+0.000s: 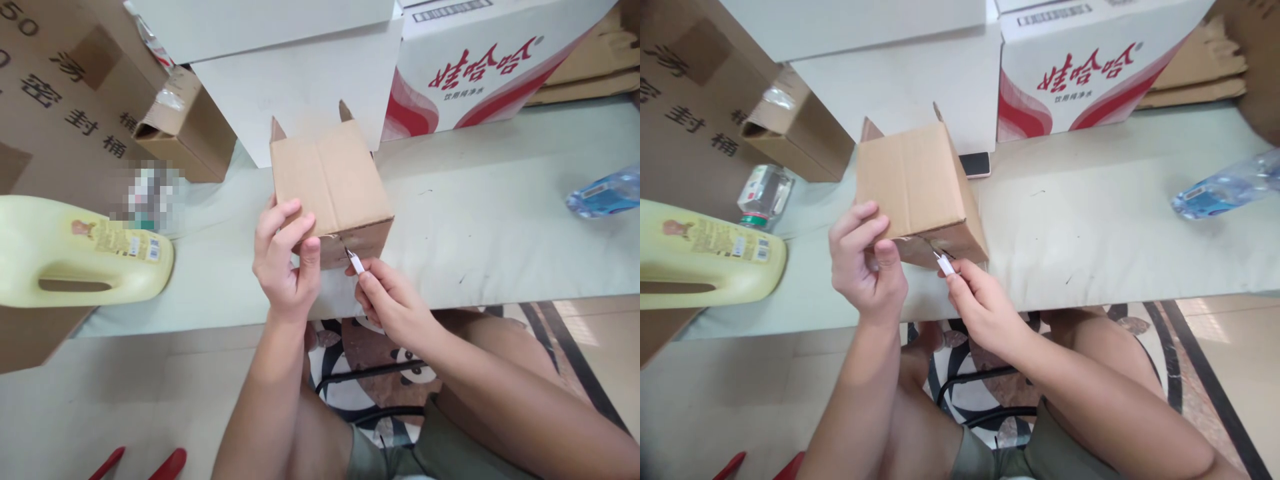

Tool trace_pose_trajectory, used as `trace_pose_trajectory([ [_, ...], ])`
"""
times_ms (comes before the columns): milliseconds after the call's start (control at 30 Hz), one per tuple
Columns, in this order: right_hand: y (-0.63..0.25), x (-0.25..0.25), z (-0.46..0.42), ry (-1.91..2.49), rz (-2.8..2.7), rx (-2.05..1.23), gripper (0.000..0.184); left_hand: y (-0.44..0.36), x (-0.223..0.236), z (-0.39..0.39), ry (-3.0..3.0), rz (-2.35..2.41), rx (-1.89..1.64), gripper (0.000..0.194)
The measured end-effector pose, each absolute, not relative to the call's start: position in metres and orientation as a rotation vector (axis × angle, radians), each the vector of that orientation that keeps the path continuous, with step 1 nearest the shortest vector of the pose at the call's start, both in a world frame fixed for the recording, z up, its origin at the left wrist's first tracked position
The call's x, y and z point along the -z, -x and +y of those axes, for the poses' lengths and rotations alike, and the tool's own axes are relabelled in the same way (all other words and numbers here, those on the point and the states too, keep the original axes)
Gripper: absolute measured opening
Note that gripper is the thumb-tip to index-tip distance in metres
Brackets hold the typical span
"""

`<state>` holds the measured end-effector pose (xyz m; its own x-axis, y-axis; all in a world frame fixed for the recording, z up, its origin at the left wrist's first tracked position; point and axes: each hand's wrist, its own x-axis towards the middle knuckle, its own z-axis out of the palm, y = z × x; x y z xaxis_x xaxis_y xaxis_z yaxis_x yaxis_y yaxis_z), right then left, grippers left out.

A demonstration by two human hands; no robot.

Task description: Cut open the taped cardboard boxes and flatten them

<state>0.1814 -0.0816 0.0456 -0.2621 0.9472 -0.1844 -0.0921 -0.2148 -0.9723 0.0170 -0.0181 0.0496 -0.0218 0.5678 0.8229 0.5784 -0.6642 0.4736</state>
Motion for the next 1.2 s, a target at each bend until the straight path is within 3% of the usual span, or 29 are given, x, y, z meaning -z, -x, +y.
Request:
trace_pose_trajectory([
  [267,-0.182,-0.024,-0.088,1.195,-1.269,-1.547,0.036,-0.016,-0.052,-0.019,2.192,-1.235,1.812,0.025],
  [567,-0.173,-0.045,-0.078,1.131,-1.152,-1.616,0.034,-0.021,-0.049,-0.022,2.156,-1.172,1.818,0.023],
  [800,-0.175,-0.013,-0.084,1.275,-1.177,-1.638,0.031,-0.016,-0.046,-0.019,2.044,-1.321,1.898,0.029],
  [1033,-0.189,-0.012,-0.089,1.241,-1.519,-1.570,0.032,0.005,-0.036,-0.006,1.692,-1.523,2.225,0.029],
  [1200,-0.199,-0.020,-0.081,1.160,-1.846,-1.215,0.023,0.022,-0.026,0.005,1.330,-1.730,2.649,0.035],
])
